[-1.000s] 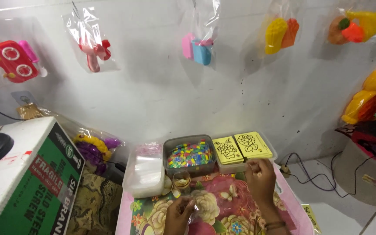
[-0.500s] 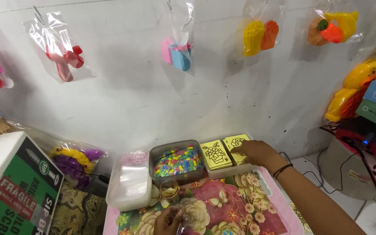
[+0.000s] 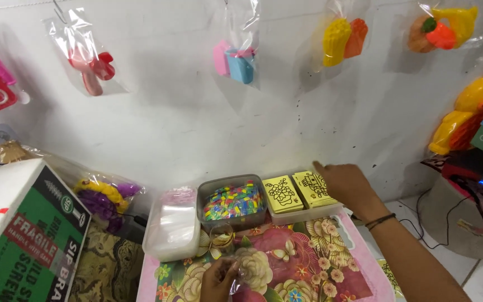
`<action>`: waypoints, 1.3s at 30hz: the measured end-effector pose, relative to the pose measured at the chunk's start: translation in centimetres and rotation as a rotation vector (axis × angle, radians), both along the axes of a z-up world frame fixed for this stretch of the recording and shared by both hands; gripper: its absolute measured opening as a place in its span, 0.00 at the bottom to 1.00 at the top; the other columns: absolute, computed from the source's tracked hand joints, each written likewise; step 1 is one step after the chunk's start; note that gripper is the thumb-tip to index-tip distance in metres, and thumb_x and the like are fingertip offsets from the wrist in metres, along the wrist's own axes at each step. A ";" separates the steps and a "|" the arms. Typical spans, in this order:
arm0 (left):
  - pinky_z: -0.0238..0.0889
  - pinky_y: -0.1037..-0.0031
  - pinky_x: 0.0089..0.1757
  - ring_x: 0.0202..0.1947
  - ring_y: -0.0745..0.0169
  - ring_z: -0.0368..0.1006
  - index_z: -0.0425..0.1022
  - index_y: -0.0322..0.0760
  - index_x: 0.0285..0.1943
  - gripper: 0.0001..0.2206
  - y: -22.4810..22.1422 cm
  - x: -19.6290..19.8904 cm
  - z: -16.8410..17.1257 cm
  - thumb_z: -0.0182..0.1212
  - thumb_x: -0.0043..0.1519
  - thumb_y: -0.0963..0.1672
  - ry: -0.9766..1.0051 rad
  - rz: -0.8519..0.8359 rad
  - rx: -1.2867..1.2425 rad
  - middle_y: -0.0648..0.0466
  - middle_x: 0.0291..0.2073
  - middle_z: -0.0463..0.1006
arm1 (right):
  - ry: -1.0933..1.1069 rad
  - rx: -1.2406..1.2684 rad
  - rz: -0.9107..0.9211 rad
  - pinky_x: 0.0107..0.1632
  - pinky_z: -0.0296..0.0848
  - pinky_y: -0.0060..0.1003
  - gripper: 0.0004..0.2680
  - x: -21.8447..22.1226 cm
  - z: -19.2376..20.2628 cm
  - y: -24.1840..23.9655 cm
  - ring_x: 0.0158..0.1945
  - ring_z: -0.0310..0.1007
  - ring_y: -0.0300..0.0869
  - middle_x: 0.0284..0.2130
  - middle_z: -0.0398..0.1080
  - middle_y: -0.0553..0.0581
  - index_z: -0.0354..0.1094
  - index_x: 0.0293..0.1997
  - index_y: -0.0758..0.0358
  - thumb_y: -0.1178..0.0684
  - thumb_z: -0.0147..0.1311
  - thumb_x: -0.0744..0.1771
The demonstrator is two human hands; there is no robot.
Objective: Packaging small decorative cards into plastic bags with colorful filler material.
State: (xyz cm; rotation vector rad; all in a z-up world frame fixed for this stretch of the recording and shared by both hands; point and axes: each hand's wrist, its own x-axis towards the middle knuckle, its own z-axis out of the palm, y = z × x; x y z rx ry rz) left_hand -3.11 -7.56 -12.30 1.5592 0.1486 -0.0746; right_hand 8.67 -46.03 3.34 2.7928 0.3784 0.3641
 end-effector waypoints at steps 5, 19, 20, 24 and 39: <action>0.74 0.67 0.32 0.23 0.54 0.79 0.83 0.23 0.37 0.10 0.0 0.1 -0.7 0.67 0.60 0.42 -0.054 -0.004 -0.129 0.42 0.22 0.83 | -0.463 0.549 0.180 0.43 0.80 0.43 0.14 -6.6 2.9 3.7 0.42 0.81 0.44 0.46 0.80 0.53 0.78 0.51 0.59 0.63 0.45 0.66; 0.67 0.70 0.33 0.25 0.59 0.74 0.79 0.30 0.35 0.08 0.1 -0.9 0.4 0.62 0.65 0.42 -0.138 -0.050 -0.166 0.47 0.22 0.79 | -0.131 2.436 -0.240 0.29 0.73 0.41 0.26 -12.8 -12.9 8.8 0.49 0.66 0.54 0.53 0.64 0.62 0.64 0.67 0.56 0.67 0.54 0.60; 0.67 0.70 0.33 0.25 0.59 0.74 0.79 0.30 0.35 0.08 0.3 -0.8 0.2 0.62 0.65 0.42 -0.138 -0.049 -0.166 0.47 0.22 0.79 | -0.130 2.436 -0.240 0.29 0.73 0.41 0.26 -13.1 -12.3 9.4 0.49 0.66 0.54 0.53 0.64 0.62 0.64 0.67 0.56 0.67 0.54 0.60; 0.70 0.69 0.32 0.24 0.57 0.75 0.79 0.27 0.40 0.07 0.3 -0.7 0.0 0.62 0.64 0.41 -0.124 -0.030 -0.215 0.47 0.24 0.78 | -0.121 2.282 -0.363 0.45 0.74 0.49 0.32 -15.3 -7.7 12.1 0.51 0.69 0.58 0.58 0.66 0.73 0.54 0.71 0.55 0.78 0.51 0.60; 0.67 0.70 0.32 0.26 0.58 0.71 0.78 0.28 0.40 0.05 0.5 -0.5 -0.8 0.62 0.65 0.40 -0.104 -0.006 -0.341 0.47 0.25 0.76 | -0.112 2.317 -0.372 0.43 0.77 0.51 0.17 -15.4 -10.3 11.8 0.50 0.76 0.58 0.51 0.75 0.75 0.65 0.59 0.70 0.68 0.57 0.64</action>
